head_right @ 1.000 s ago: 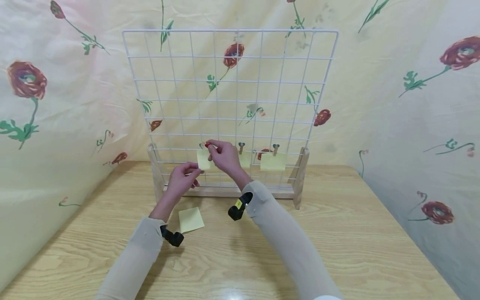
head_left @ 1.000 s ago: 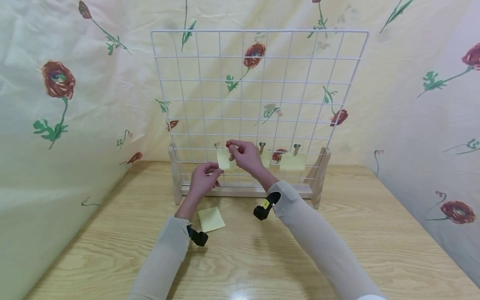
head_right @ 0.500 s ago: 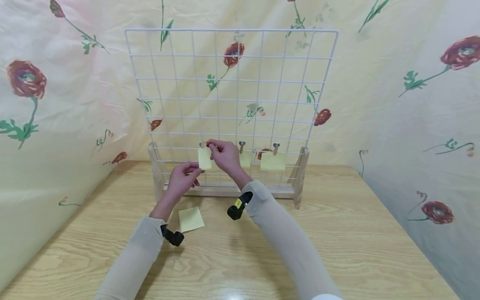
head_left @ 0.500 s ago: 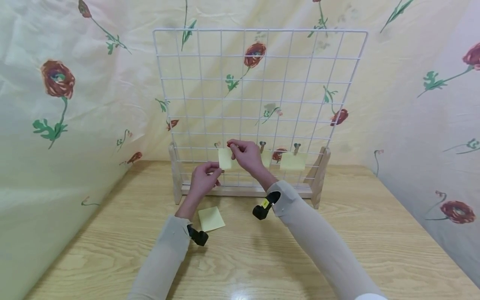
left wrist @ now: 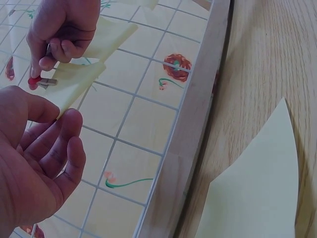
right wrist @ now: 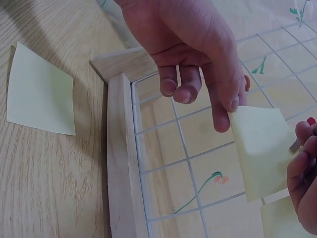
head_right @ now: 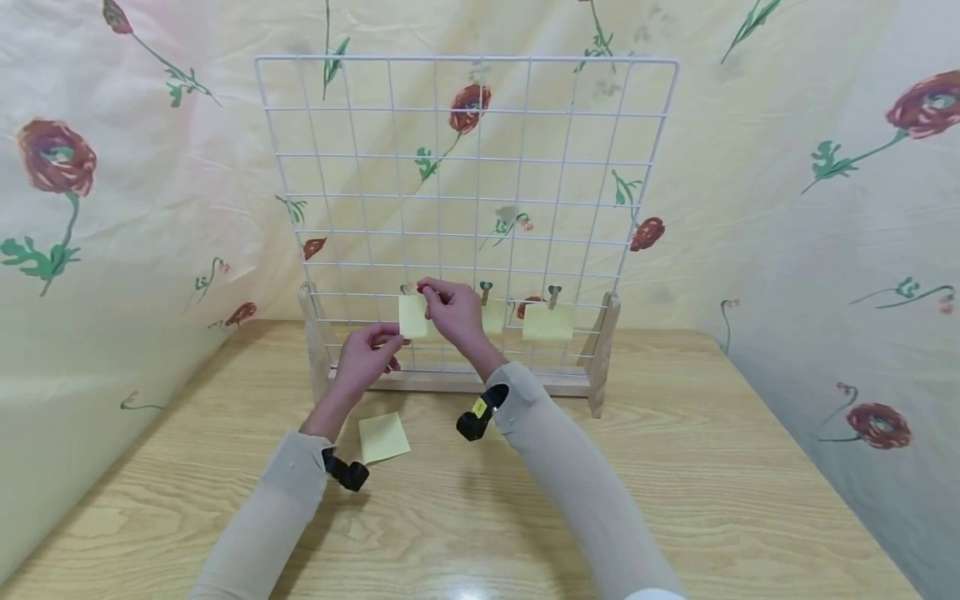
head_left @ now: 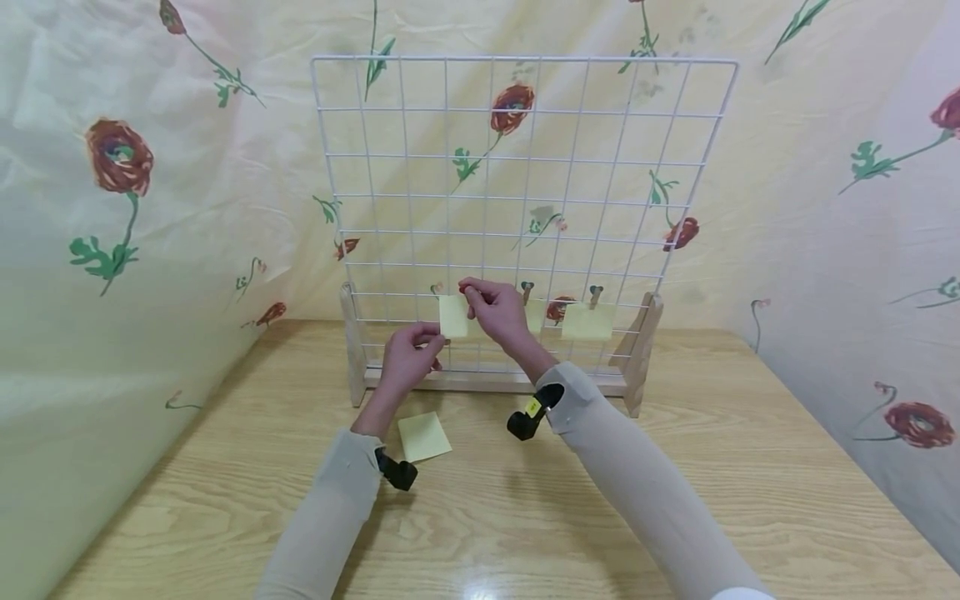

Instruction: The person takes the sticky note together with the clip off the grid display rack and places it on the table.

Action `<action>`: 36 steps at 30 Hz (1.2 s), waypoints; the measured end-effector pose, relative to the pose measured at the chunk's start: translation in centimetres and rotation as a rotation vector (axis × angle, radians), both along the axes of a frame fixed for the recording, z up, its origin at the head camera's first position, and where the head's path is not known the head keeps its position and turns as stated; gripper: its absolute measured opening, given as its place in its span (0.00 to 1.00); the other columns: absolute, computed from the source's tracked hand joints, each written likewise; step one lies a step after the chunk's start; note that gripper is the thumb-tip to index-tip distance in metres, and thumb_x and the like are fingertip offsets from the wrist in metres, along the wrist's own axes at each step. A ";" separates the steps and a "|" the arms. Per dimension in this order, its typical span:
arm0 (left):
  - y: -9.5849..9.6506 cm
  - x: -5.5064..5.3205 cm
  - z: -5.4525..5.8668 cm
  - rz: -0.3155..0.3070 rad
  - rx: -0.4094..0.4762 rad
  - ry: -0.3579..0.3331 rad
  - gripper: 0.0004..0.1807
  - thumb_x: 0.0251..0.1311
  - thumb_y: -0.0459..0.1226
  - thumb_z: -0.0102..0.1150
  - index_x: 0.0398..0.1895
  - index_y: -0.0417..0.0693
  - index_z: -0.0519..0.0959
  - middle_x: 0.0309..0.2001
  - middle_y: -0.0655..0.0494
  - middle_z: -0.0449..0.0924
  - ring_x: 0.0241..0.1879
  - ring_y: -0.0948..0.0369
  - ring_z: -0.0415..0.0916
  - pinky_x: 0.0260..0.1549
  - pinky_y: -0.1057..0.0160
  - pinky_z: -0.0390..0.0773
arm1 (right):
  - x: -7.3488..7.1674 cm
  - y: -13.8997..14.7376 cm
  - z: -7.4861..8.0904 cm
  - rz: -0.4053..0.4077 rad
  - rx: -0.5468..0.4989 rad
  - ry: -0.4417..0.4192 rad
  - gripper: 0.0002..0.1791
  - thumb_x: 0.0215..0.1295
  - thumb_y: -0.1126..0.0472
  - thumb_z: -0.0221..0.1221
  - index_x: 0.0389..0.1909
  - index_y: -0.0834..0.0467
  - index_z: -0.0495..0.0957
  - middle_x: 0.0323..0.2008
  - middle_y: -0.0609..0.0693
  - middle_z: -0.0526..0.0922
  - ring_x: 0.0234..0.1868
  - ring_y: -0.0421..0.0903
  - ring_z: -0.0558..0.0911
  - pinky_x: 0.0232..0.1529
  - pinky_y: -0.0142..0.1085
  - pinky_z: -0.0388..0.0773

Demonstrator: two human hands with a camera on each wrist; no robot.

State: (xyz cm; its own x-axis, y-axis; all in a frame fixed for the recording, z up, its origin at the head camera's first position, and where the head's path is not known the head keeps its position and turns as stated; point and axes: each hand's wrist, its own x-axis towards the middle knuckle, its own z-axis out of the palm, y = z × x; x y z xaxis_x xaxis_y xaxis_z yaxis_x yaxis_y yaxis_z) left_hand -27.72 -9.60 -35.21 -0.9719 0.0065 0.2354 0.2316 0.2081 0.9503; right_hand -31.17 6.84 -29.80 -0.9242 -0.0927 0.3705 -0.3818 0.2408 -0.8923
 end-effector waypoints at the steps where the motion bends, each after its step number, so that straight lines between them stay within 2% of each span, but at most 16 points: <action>1: 0.0 0.0 0.0 0.001 -0.003 0.001 0.11 0.63 0.35 0.58 0.46 0.42 0.81 0.41 0.43 0.85 0.17 0.62 0.76 0.18 0.70 0.74 | 0.0 0.0 0.0 0.004 -0.008 0.001 0.11 0.70 0.61 0.55 0.46 0.59 0.83 0.25 0.50 0.78 0.23 0.42 0.75 0.17 0.28 0.59; 8: -0.1 0.1 0.0 -0.013 -0.025 0.022 0.11 0.63 0.36 0.58 0.47 0.42 0.81 0.42 0.39 0.84 0.17 0.61 0.77 0.17 0.69 0.74 | -0.1 0.1 -0.2 0.023 -0.046 0.039 0.11 0.70 0.62 0.55 0.46 0.61 0.83 0.22 0.51 0.78 0.22 0.43 0.74 0.16 0.28 0.57; 12: -0.1 0.1 0.2 -0.010 -0.030 0.029 0.11 0.63 0.36 0.58 0.47 0.43 0.81 0.41 0.42 0.85 0.17 0.61 0.77 0.18 0.69 0.75 | 0.0 0.1 -0.2 0.021 -0.061 0.038 0.12 0.70 0.62 0.55 0.46 0.61 0.83 0.23 0.53 0.79 0.22 0.45 0.73 0.16 0.28 0.57; 20: -0.2 0.2 0.2 -0.009 -0.029 0.038 0.11 0.63 0.36 0.59 0.46 0.42 0.81 0.39 0.45 0.85 0.17 0.61 0.77 0.18 0.68 0.75 | 0.0 0.0 0.0 0.008 -0.077 0.028 0.12 0.70 0.61 0.55 0.47 0.60 0.83 0.23 0.51 0.78 0.21 0.40 0.72 0.16 0.28 0.56; 25: -0.2 0.1 0.2 -0.011 -0.021 0.045 0.11 0.63 0.35 0.59 0.46 0.42 0.81 0.40 0.42 0.85 0.17 0.61 0.77 0.17 0.69 0.75 | 0.0 -0.1 0.1 0.005 -0.080 0.043 0.12 0.70 0.60 0.55 0.46 0.60 0.83 0.22 0.50 0.78 0.21 0.40 0.72 0.15 0.28 0.56; 32: -0.2 0.1 0.1 -0.004 -0.011 0.044 0.10 0.62 0.34 0.59 0.46 0.41 0.81 0.40 0.40 0.84 0.17 0.62 0.76 0.16 0.70 0.74 | 3.2 -0.5 2.8 0.006 -0.071 0.024 0.12 0.70 0.66 0.53 0.48 0.67 0.81 0.32 0.72 0.79 0.25 0.51 0.73 0.16 0.27 0.56; 36: -0.3 0.2 0.1 0.000 -0.011 0.043 0.11 0.62 0.34 0.59 0.45 0.41 0.82 0.40 0.41 0.85 0.17 0.62 0.76 0.16 0.70 0.74 | 3.2 -0.6 2.7 0.013 -0.081 0.036 0.12 0.70 0.67 0.53 0.47 0.68 0.81 0.30 0.73 0.77 0.23 0.48 0.74 0.16 0.27 0.55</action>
